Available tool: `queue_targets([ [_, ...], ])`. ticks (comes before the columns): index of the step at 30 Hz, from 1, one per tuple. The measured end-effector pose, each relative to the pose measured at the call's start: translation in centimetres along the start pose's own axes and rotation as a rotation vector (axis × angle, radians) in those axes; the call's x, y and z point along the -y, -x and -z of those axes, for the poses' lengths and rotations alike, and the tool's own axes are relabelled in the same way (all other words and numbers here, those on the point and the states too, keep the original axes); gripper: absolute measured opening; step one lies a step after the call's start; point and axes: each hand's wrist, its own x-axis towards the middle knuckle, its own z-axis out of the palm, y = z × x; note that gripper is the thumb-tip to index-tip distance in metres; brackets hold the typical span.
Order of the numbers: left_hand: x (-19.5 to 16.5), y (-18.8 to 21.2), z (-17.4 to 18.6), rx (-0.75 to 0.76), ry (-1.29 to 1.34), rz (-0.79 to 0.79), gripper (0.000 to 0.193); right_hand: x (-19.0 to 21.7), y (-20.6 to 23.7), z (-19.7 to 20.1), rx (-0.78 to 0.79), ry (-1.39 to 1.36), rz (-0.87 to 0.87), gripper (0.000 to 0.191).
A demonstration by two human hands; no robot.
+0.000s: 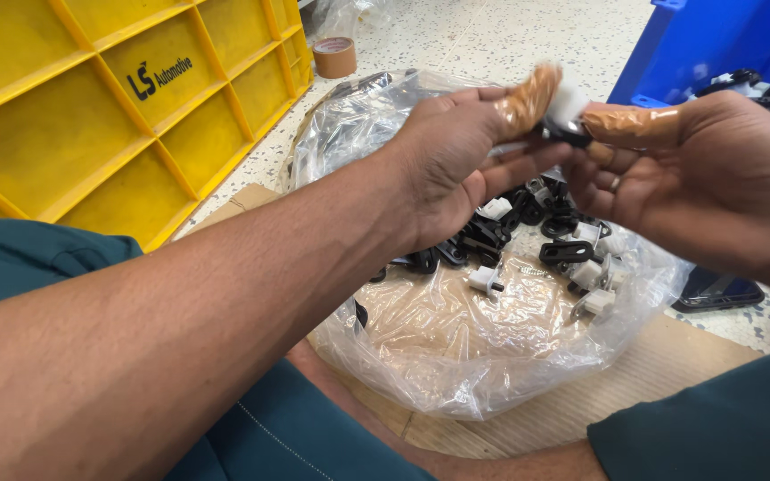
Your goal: The person sits on the floor and assembles small black plastic clip bodies with white plastic inserts, pressing each insert into a clip by hand. They pick parts one at a time from a large plastic-lined bin, press the pieces together, and set the finished assemblies back into the bin.
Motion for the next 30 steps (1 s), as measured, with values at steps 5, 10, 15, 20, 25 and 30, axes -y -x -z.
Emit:
queue_targets([
  [5, 0.5, 0.1, -1.3, -0.006, -0.028, 0.235, 0.028, 0.9, -0.4, -0.6, -0.107, 0.353, 0.062, 0.036],
  [10, 0.6, -0.3, -1.3, 0.018, 0.093, 0.127, 0.025, 0.6, -0.4, -0.9, -0.116, 0.346, 0.059, 0.037],
  [15, 0.6, -0.4, -1.7, 0.014, 0.035, 0.059, 0.025, 0.4, -0.5, -0.4, 0.0, 0.288, 0.145, 0.033],
  [20, 0.5, -1.1, -2.0, -0.053, 0.103, 0.049, 0.027, 0.3, -0.4, -0.6, -0.111, 0.447, 0.269, 0.039],
  [25, 1.3, -2.4, -1.1, 0.09, 0.062, 0.022, 0.033, 1.0, -0.2, -1.1, -0.106, 0.436, 0.205, 0.038],
  [30, 2.0, -3.2, -0.5, 0.174, 0.064, 0.063, 0.034, 1.7, 0.1, -1.3, 0.026, 0.613, 0.306, 0.036],
])
